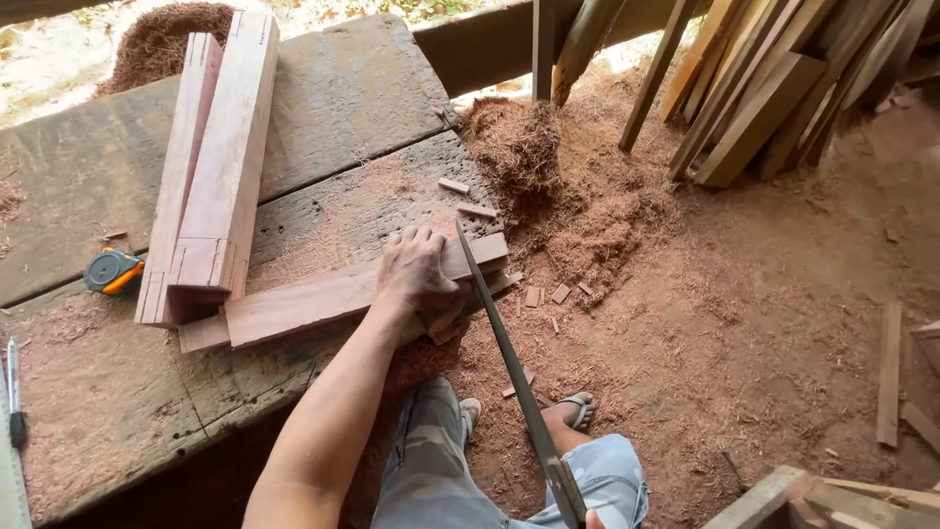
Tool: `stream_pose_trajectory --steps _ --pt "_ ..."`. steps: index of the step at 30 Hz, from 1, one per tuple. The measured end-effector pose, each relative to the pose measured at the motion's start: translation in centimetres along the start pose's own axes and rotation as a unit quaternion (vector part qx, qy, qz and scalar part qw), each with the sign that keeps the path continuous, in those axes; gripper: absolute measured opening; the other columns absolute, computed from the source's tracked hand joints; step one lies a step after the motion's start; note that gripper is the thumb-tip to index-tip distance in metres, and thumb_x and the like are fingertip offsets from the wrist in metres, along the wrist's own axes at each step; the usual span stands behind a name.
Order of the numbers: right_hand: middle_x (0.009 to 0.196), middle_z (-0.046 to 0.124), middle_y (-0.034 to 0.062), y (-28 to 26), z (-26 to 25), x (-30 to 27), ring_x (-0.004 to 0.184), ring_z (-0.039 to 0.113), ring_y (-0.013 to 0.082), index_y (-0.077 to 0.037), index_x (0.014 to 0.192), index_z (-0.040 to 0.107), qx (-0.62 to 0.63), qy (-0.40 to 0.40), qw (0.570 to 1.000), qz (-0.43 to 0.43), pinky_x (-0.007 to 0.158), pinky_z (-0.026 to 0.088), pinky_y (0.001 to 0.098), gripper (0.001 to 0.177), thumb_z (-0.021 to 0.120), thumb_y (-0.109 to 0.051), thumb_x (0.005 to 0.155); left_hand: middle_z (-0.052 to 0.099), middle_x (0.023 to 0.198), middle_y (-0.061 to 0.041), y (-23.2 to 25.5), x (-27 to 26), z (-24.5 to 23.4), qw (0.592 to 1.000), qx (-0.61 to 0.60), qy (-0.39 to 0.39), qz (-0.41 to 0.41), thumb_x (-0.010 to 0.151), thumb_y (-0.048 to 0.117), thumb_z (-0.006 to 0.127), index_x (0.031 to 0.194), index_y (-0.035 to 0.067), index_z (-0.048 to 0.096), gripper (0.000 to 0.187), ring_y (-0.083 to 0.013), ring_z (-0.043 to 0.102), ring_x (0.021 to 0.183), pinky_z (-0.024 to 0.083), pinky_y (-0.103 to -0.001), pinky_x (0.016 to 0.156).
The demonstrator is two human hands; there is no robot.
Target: The person uses a hand saw to cut a piece of light-colored wood on a wooden workbench. The person holds the wood steady with one hand while sawing with the other, creating sawdust on the floor.
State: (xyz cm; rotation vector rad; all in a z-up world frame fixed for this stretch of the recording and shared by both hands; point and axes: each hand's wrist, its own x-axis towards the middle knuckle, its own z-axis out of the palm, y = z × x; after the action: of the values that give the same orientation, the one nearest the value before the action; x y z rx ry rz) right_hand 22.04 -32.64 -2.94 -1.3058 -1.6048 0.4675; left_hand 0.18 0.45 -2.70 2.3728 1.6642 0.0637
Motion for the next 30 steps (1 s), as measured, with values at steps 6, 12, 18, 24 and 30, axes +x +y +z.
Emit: stream_pose_trajectory --steps 6,12,18,24,30 --pt "0.128 0.064 0.0331 4.5 8.1 11.2 0.091 0.077 0.0304 0.007 0.151 0.032 -0.068 0.025 0.991 -0.117 0.067 0.062 0.0291 0.052 0.053 0.002 0.105 0.063 0.110 -0.008 0.3 -0.5 -0.7 0.999 -0.030 0.024 -0.001 0.059 0.060 0.093 0.114 0.012 0.065 0.079 -0.0242 0.057 0.111 0.045 -0.037 0.098" --pt "0.096 0.075 0.0259 -0.8 6.6 16.3 0.065 0.076 0.0281 -0.003 0.156 0.035 -0.011 -0.054 0.992 0.112 0.055 0.060 0.0375 0.055 0.050 -0.006 0.104 0.064 0.112 -0.007 0.8 -1.2 -1.8 0.996 -0.008 0.082 0.024 0.063 0.050 0.088 0.109 0.015 0.066 0.061 -0.0237 0.057 0.118 0.043 -0.038 0.103" --pt "0.128 0.064 0.0350 -2.7 -0.1 2.9 0.106 0.074 0.0409 -0.001 0.156 0.034 -0.010 -0.028 0.999 0.017 0.081 0.063 0.0417 0.060 0.056 -0.002 0.100 0.062 0.111 -0.010 2.0 -1.8 -3.6 0.999 -0.032 0.023 -0.014 0.063 0.056 0.087 0.111 0.010 0.064 0.071 -0.0246 0.056 0.114 0.042 -0.038 0.101" --pt "0.116 0.070 0.0255 -2.2 -1.5 2.8 0.074 0.073 0.0185 -0.001 0.145 0.042 -0.036 -0.090 0.988 0.120 0.065 0.058 0.0333 0.058 0.056 0.001 0.089 0.062 0.108 -0.010 1.3 -0.8 -2.9 1.000 -0.009 0.007 -0.006 0.063 0.056 0.085 0.116 0.009 0.064 0.074 -0.0243 0.056 0.109 0.044 -0.036 0.097" --pt "0.096 0.074 0.0222 -0.1 6.7 15.9 0.061 0.071 0.0284 -0.006 0.154 0.040 -0.043 -0.017 0.997 0.066 0.053 0.057 0.0399 0.054 0.054 -0.004 0.103 0.063 0.109 -0.008 0.3 -0.4 0.1 0.998 0.020 0.056 0.025 0.058 0.046 0.085 0.110 0.011 0.066 0.066 -0.0229 0.057 0.108 0.045 -0.034 0.093"
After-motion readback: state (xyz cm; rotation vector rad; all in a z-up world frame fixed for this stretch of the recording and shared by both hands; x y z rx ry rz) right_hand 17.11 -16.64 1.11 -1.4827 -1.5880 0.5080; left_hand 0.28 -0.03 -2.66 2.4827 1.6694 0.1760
